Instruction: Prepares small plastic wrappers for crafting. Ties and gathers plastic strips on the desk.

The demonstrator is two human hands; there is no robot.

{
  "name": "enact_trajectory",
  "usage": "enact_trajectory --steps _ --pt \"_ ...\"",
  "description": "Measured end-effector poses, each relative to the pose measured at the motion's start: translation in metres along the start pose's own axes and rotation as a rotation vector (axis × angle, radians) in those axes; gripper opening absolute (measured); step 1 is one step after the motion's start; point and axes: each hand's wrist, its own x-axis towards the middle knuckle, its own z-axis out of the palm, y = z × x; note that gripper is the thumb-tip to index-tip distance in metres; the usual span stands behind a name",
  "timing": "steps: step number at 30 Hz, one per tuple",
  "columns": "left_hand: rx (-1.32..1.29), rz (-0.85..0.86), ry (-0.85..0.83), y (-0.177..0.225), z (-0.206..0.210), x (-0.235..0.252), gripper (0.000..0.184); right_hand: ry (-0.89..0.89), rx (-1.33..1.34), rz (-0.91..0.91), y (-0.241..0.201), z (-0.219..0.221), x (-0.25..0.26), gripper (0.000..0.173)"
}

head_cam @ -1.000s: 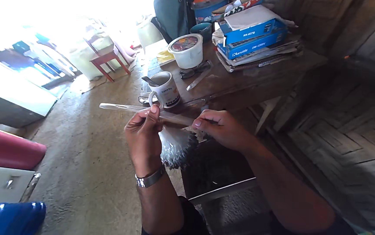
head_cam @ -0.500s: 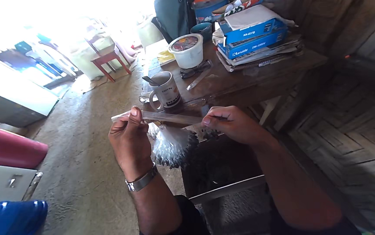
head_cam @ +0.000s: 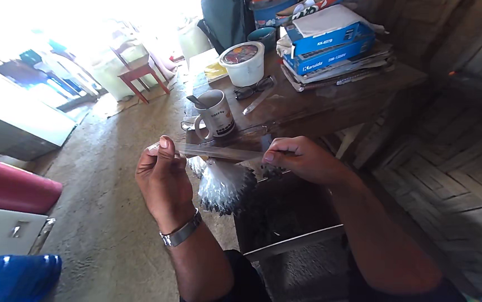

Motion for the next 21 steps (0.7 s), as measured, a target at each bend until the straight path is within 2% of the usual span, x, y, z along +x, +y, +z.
enact_trajectory --steps 13,18,21 --pt "0.021 -0.005 -0.083 0.001 0.002 -0.001 0.019 0.004 -0.013 0.017 0.004 -0.006 -0.003 0.024" --pt "0.016 0.021 -0.060 -0.001 0.005 -0.002 0.014 -0.003 -0.020 0.021 0.006 -0.005 -0.002 0.022" --pt "0.025 -0.042 -0.176 -0.008 0.004 -0.001 0.014 0.039 0.015 0.026 0.004 -0.003 -0.002 0.020"
